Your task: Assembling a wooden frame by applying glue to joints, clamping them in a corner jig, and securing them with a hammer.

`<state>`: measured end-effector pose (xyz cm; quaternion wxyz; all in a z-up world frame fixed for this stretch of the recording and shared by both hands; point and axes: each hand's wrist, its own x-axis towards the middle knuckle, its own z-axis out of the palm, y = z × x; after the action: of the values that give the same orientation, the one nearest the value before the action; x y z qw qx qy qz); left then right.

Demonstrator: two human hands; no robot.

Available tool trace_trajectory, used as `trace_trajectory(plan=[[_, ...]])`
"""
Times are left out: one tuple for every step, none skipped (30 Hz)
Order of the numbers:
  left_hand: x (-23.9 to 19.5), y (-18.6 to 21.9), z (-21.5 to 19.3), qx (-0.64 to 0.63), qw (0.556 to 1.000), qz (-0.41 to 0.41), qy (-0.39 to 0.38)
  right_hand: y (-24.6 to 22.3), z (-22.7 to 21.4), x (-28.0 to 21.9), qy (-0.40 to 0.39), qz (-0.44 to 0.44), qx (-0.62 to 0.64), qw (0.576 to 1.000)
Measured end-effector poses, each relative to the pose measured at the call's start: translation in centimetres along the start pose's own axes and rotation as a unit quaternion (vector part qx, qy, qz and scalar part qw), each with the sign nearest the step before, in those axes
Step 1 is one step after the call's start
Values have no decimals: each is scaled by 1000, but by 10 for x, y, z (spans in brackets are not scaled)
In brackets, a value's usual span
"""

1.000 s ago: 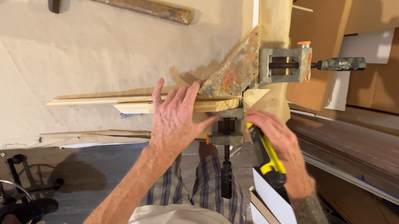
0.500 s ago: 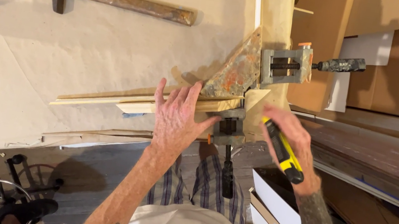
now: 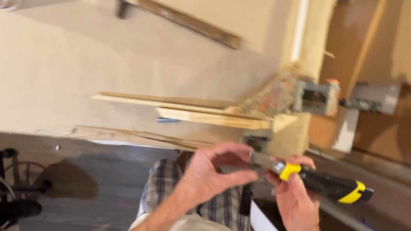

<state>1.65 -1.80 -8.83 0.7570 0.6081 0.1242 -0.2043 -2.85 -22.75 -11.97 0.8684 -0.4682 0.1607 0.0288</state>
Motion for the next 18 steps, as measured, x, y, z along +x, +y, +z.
trace_trajectory(plan=[[-6,5,-6,-75,997,7,-17,1,14,0,-42,6,5,999],[-13,9,-11,-151,988,16,-34,2,28,-2,-85,16,9,996],[-17,8,-23,-155,987,26,-19,3,38,-1,-102,23,7,994],[-21,7,-34,-150,988,49,2,4,50,0,-120,46,-10,992],[-24,6,-47,-143,987,73,22,5,62,2,-137,67,-28,988],[-33,2,-61,-147,985,83,43,10,70,3,-158,77,-30,984],[-41,-2,-75,-157,983,80,50,15,78,5,-181,83,-55,978],[-51,-5,-90,-166,981,77,57,21,88,6,-204,88,-80,972],[-61,-3,-106,-169,979,87,77,21,116,7,-224,98,-80,966],[-71,-1,-122,-176,973,81,123,21,142,6,-221,118,-147,957],[-80,0,-136,-182,966,76,168,20,167,5,-219,135,-214,942],[-96,6,-163,-187,962,82,181,25,182,11,-233,140,-217,938],[-112,12,-188,-216,918,5,333,31,197,18,-244,112,-207,941],[-127,16,-212,-242,846,-75,470,35,211,25,-254,82,-197,943],[-143,-16,-235,-249,839,-70,478,36,246,34,-267,85,-199,939],[-162,-49,-257,-271,831,25,485,37,278,38,-327,57,-325,885],[-180,-83,-276,-289,815,120,488,38,310,43,-382,25,-442,811],[-194,-81,-279,-289,813,122,490,70,328,54,-384,25,-441,811]])
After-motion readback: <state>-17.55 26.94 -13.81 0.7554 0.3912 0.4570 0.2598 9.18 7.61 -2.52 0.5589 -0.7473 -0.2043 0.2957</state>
